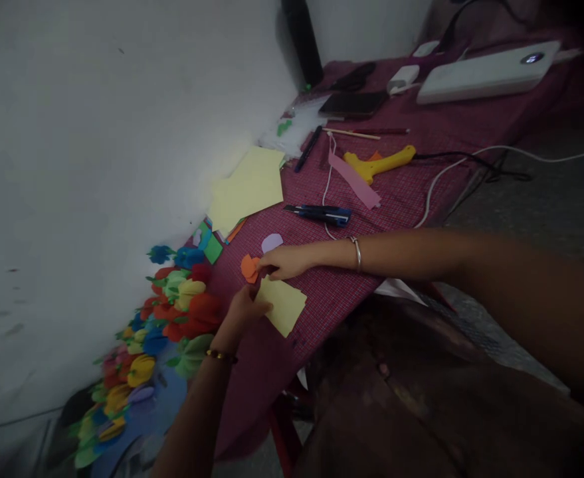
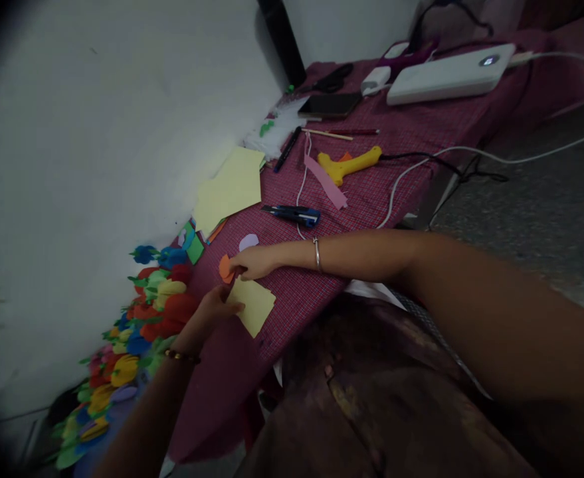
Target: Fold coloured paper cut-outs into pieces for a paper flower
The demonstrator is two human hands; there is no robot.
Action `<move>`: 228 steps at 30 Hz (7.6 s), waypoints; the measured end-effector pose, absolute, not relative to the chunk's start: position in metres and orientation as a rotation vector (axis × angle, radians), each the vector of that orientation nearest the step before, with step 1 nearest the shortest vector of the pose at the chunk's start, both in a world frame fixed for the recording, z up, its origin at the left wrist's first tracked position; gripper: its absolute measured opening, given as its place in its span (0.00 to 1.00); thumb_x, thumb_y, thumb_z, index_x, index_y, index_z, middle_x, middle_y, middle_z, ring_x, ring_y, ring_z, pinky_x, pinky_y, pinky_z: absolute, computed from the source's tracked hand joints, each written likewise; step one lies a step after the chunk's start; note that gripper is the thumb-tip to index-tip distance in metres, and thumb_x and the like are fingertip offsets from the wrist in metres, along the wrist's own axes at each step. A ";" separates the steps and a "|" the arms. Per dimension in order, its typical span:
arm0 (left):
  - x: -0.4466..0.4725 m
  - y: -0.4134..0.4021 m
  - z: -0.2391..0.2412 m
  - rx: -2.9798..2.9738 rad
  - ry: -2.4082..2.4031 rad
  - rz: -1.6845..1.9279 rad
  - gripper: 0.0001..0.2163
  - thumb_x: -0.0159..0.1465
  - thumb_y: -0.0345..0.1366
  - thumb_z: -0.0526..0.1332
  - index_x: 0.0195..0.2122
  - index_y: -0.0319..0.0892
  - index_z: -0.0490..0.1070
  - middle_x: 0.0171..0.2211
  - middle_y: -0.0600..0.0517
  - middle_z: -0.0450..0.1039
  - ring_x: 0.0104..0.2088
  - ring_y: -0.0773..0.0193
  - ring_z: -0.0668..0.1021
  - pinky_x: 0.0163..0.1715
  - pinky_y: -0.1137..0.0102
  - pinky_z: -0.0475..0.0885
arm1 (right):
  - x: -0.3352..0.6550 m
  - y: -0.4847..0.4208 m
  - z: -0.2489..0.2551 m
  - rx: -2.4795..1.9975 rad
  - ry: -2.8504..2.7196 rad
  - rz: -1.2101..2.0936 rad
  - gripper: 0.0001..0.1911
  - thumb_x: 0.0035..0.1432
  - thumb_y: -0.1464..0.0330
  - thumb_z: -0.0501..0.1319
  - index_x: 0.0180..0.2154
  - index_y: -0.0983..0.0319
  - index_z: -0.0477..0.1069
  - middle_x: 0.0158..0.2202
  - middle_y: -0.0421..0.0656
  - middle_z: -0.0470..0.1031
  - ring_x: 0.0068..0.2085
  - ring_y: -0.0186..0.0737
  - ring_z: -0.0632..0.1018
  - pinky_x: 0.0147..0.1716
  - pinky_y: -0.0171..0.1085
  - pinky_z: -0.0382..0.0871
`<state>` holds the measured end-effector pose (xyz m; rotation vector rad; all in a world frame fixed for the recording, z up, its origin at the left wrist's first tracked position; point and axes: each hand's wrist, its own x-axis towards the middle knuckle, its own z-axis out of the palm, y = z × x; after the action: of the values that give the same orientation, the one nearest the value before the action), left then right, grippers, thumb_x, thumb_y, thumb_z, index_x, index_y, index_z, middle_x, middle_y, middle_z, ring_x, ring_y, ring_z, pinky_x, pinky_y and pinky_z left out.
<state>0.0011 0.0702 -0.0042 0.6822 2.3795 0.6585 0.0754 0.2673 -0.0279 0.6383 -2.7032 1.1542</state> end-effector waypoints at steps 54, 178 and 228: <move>0.044 0.070 -0.037 0.560 2.455 1.756 0.17 0.52 0.37 0.66 0.43 0.41 0.69 0.38 0.51 0.72 0.39 0.64 0.75 0.43 0.68 0.69 | 0.085 0.267 -0.015 0.506 -2.402 1.382 0.12 0.48 0.75 0.57 0.38 0.66 0.70 0.35 0.42 0.73 0.35 0.35 0.71 0.35 0.33 0.63; 0.030 0.065 -0.010 0.337 1.269 2.128 0.15 0.51 0.34 0.70 0.41 0.42 0.76 0.42 0.47 0.79 0.42 0.58 0.80 0.47 0.63 0.74 | 0.076 0.231 -0.012 -0.016 -2.004 1.850 0.06 0.45 0.71 0.64 0.25 0.64 0.67 0.24 0.36 0.67 0.26 0.29 0.66 0.26 0.30 0.59; 0.041 0.071 -0.007 0.352 1.523 2.090 0.14 0.51 0.40 0.70 0.36 0.38 0.76 0.35 0.48 0.79 0.33 0.62 0.80 0.40 0.64 0.77 | 0.081 0.230 -0.011 -0.026 -1.998 1.833 0.07 0.45 0.70 0.62 0.23 0.63 0.64 0.23 0.36 0.66 0.26 0.30 0.66 0.28 0.32 0.60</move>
<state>0.0409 0.0712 -0.0072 0.3521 1.5231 2.0895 0.0814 0.2298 -0.0111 -0.0261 -1.9977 1.8330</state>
